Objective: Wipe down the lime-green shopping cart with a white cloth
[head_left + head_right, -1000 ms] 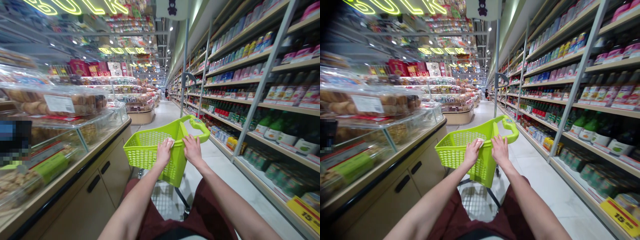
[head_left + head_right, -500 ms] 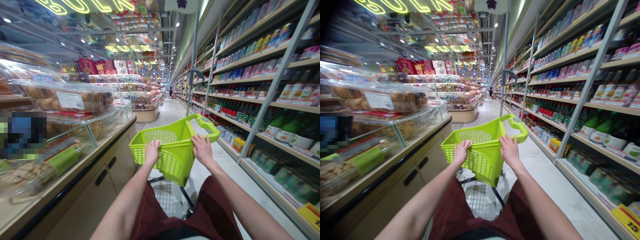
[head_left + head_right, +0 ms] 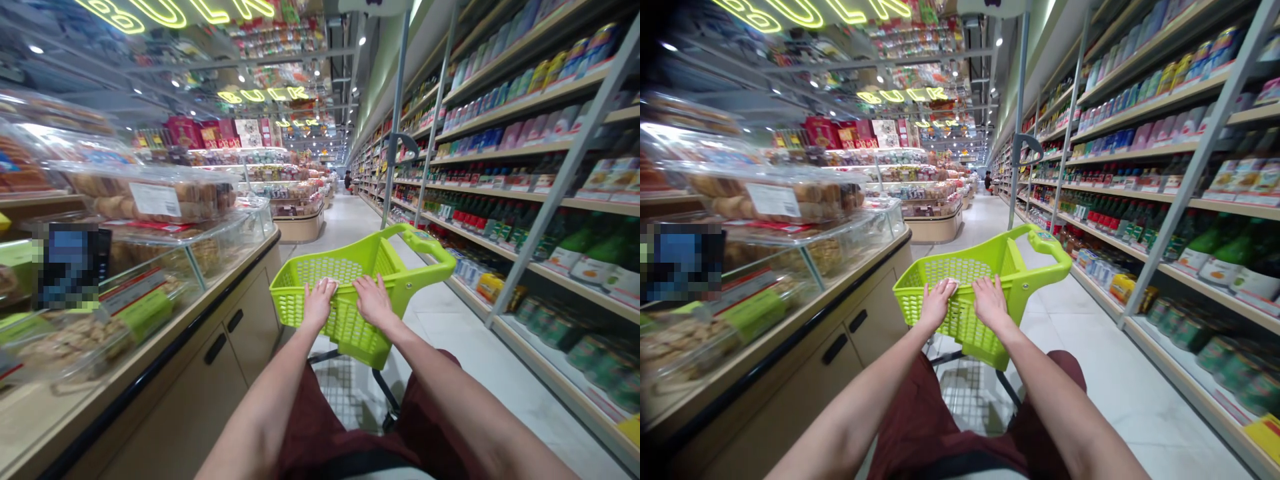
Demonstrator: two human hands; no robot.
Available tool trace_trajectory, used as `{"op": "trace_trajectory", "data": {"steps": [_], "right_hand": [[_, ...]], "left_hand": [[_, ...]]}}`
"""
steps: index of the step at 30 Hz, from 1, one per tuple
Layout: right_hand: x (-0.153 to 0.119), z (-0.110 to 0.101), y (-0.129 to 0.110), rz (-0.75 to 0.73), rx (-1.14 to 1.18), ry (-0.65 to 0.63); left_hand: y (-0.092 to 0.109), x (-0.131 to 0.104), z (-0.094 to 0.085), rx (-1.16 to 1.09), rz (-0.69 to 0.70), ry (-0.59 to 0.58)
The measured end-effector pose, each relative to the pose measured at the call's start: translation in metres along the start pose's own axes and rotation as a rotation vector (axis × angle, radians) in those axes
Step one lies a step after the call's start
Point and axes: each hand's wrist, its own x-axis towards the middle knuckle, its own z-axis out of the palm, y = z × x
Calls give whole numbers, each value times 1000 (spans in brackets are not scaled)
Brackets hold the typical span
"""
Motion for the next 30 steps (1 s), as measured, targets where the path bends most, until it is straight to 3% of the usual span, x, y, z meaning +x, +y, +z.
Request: {"op": "trace_trajectory", "data": {"steps": [4, 6, 9, 13, 15, 19, 24, 27, 30], "right_hand": [[-5, -2, 12, 33, 3, 31], [-5, -3, 12, 77, -6, 38], [-5, 0, 3, 130, -7, 20], [-5, 12, -12, 76, 14, -42], [-8, 17, -13, 83, 8, -41], [-12, 22, -6, 84, 8, -47], [-12, 24, -1, 113, 9, -84], [-10, 25, -3, 121, 11, -107], [-8, 26, -8, 128, 17, -109]], "left_hand": [[-29, -7, -2, 25, -127, -10], [-33, -9, -2, 24, -154, -6], [-21, -10, -2, 2, -104, 0], [6, -12, 1, -40, -10, -8], [8, -15, 2, -43, 4, -14], [-21, -24, 0, 3, -82, 7], [-68, -33, 4, 52, -321, 19], [-73, -34, 10, 45, -385, 18], [-59, -29, 13, 40, -338, 25]]}}
